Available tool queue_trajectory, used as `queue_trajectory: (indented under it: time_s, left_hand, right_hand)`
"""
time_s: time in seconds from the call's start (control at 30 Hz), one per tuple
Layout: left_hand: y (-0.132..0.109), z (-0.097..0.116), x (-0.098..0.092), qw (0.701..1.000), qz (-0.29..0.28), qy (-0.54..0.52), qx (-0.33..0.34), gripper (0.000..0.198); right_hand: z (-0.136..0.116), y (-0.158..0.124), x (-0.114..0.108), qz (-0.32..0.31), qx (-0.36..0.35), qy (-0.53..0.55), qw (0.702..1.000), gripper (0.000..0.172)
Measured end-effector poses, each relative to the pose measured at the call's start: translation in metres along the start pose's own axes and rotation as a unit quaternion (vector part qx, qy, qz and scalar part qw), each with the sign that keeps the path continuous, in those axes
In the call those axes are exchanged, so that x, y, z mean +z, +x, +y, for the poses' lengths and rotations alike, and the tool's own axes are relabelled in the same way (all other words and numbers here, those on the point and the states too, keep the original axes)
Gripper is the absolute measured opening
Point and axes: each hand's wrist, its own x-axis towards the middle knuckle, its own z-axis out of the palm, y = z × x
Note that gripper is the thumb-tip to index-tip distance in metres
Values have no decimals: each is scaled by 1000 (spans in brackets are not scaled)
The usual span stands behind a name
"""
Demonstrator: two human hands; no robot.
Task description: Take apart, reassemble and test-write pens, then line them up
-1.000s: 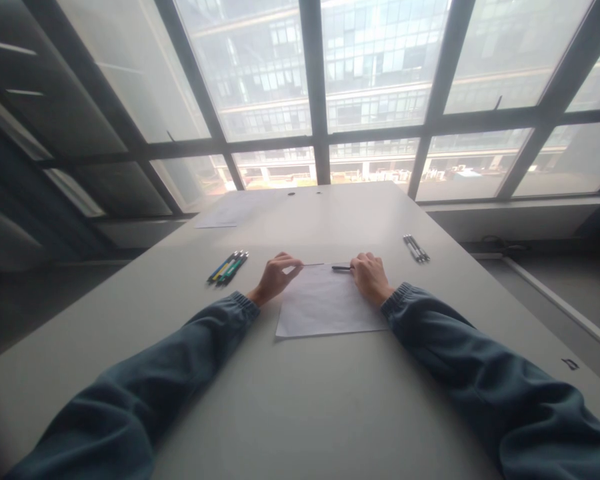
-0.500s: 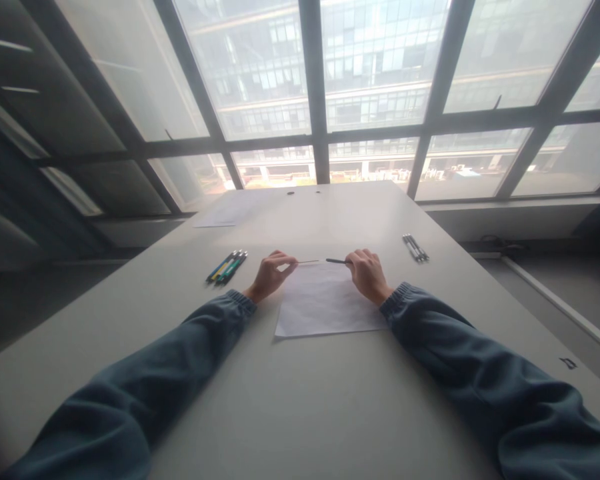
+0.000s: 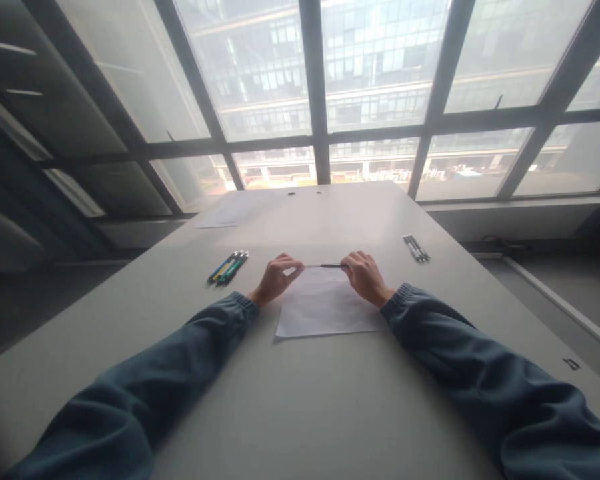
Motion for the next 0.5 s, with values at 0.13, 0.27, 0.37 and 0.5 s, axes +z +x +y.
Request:
queue_trajectory:
  time_s: [0.13, 0.27, 0.37, 0.5]
  left_hand:
    - [1, 7, 5, 1000, -13, -3, 15, 17]
    - [2, 10, 7, 1000, -12, 0, 19, 16]
    - [1, 11, 7, 1000, -13, -3, 15, 17]
    - [1, 12, 8, 1000, -19, -12, 16, 16]
  right_hand:
    - [-7, 1, -3, -13, -38, 23, 999, 9]
    - [-10, 1, -4, -16, -57, 41, 997, 11]
    - [-10, 1, -4, -15, -68, 55, 996, 12]
    - [-11, 1, -5, -17, -78, 71, 994, 14]
